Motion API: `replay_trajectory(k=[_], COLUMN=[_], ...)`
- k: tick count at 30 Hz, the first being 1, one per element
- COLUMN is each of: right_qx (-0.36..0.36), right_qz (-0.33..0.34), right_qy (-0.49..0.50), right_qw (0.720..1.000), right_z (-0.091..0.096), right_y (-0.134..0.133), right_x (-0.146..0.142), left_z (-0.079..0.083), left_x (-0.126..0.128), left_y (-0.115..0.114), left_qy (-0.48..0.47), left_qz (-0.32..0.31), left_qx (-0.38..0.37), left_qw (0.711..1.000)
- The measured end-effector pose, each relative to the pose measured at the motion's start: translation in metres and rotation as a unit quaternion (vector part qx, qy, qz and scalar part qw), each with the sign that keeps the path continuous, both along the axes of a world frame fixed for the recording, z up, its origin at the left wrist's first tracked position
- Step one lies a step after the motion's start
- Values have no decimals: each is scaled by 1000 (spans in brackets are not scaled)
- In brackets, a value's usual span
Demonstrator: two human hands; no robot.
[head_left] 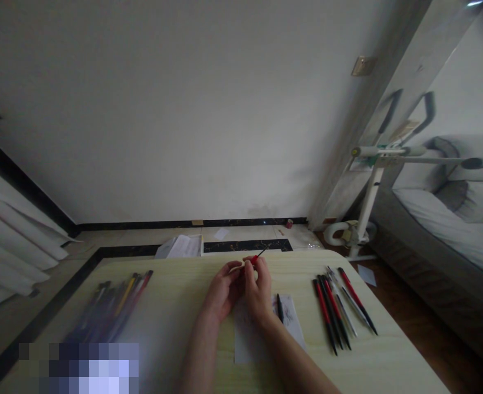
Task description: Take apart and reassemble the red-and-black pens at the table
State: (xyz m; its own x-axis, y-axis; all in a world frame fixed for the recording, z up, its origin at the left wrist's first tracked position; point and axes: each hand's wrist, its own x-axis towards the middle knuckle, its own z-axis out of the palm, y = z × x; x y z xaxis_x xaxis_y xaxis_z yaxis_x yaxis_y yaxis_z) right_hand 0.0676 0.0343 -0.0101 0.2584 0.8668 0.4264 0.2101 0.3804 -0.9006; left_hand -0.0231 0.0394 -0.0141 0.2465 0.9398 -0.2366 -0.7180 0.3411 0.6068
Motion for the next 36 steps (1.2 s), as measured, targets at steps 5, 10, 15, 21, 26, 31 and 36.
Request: replay_trajectory(k=[5,10,15,21,26,31,36], right_qx=[-6,-20,-30,-47,-50,-42,-27], right_qz=[-8,-14,-12,-8,-13,-33,-59], right_qy=[9,35,57,101,104,84,66], right_qw=[1000,999,998,994,993,995,996], right_z=[-3,-6,-8,-8,-6,-6,-5], right_y=[0,1,1,1,1,2,1], right_x=[-1,-1,-2,-4,-4,-2,1], left_z=[-3,-3,-2,-2,-3,-2,1], left_x=[0,0,0,0,0,0,-1], left_y=[1,1,0,1,1,1,1], left_qy=[-2,13,27,30,26,28,13], left_qz=[-1,3,6,3,8,17,16], left_qx=[0,-2,-12,-12,-20,-18,-35], left_qw=[1000,1000,1000,999,999,999,999])
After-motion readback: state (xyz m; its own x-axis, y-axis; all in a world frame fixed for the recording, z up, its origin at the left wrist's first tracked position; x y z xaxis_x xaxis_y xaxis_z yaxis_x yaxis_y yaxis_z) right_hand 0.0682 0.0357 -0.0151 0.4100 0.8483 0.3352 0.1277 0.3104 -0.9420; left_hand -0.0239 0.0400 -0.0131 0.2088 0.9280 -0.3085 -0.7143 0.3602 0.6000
